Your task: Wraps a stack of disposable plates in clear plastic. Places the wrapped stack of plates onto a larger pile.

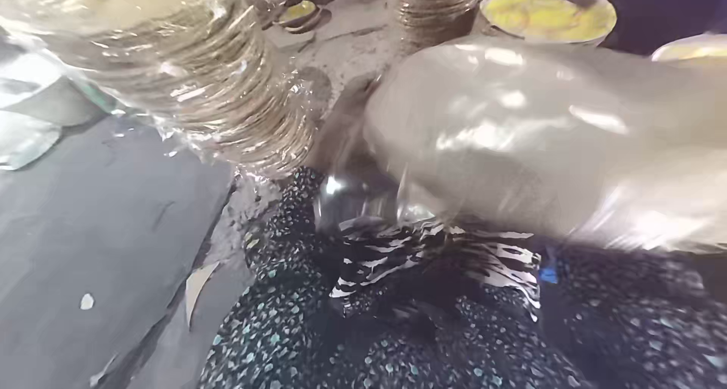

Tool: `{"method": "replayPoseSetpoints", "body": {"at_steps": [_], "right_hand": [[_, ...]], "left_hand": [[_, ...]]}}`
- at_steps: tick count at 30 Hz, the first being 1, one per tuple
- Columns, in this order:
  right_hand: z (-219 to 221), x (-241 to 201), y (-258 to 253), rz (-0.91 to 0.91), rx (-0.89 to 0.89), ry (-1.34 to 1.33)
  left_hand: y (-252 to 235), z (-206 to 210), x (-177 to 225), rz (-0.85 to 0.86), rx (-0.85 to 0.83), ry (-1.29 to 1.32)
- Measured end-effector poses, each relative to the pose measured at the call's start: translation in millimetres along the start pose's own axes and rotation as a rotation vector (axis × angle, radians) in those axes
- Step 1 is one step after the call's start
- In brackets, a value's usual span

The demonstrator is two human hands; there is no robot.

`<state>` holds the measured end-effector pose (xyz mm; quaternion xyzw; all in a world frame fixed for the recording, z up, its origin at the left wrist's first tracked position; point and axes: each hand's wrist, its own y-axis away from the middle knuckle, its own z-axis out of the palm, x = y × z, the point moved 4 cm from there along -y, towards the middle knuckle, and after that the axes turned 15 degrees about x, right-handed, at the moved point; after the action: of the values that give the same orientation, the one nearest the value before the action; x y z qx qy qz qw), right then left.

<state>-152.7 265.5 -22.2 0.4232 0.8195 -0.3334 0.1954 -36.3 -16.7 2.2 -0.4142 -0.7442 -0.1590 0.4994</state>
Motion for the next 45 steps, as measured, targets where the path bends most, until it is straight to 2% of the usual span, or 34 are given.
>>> {"method": "replayPoseSetpoints", "body": {"at_steps": [1,2,4,7,9,11,13,17,20,22,25,28,30,32,35,41,45], "right_hand": [[15.4,29.5,0.2,-0.019,-0.099,-0.177],[34.0,52.0,4.2,-0.005,-0.050,-0.249],[46.5,78.2,14.2,-0.065,0.140,-0.206],[7.7,73.4,35.6,-0.156,0.206,-0.030],[-7.5,65.8,38.4,-0.195,0.255,-0.018],[-3.1,83.3,31.4,-0.194,0.293,-0.087],[11.7,103.8,28.8,-0.114,0.276,-0.231],[51.4,120.2,55.7,0.252,0.180,-0.581],[50.9,107.9,57.3,0.167,0.192,-0.397],[35.4,94.3,53.4,0.048,0.238,-0.250],[9.0,71.9,60.4,-0.040,0.409,-0.114],[5.5,60.7,84.8,0.198,0.483,-0.047],[18.8,66.2,104.0,0.345,0.478,-0.079],[35.3,74.9,126.1,0.406,0.494,-0.112],[35.9,82.4,150.1,0.450,0.495,-0.050],[27.8,81.3,179.4,0.477,0.330,0.081],[42.5,81.4,181.3,0.537,0.228,0.034]], "left_hand": [[-1.6,6.1,-29.2,0.033,0.036,0.109],[-3.3,12.7,-51.5,0.078,0.080,0.179],[2.6,10.4,-65.0,0.157,0.193,0.075],[31.9,5.0,-61.9,0.346,0.299,-0.123],[50.9,13.0,-63.8,0.398,0.314,-0.188],[62.7,24.4,-70.0,0.344,0.297,-0.186],[73.6,35.3,-85.1,0.277,0.308,-0.100],[100.9,53.2,-113.3,-0.054,0.208,-0.008],[100.3,53.6,-127.1,-0.131,0.223,0.005],[106.4,47.5,-113.8,-0.025,0.336,-0.002],[134.0,44.4,-85.4,0.255,0.561,0.072],[174.9,53.6,-88.0,0.419,0.649,0.101],[193.3,59.8,-97.6,0.431,0.677,0.083],[205.7,59.2,-107.8,0.416,0.610,0.092],[213.1,59.5,-113.3,0.463,0.436,0.170],[222.6,54.7,-118.3,0.418,0.260,0.100],[219.2,47.0,-117.9,0.492,0.192,0.087]]}}
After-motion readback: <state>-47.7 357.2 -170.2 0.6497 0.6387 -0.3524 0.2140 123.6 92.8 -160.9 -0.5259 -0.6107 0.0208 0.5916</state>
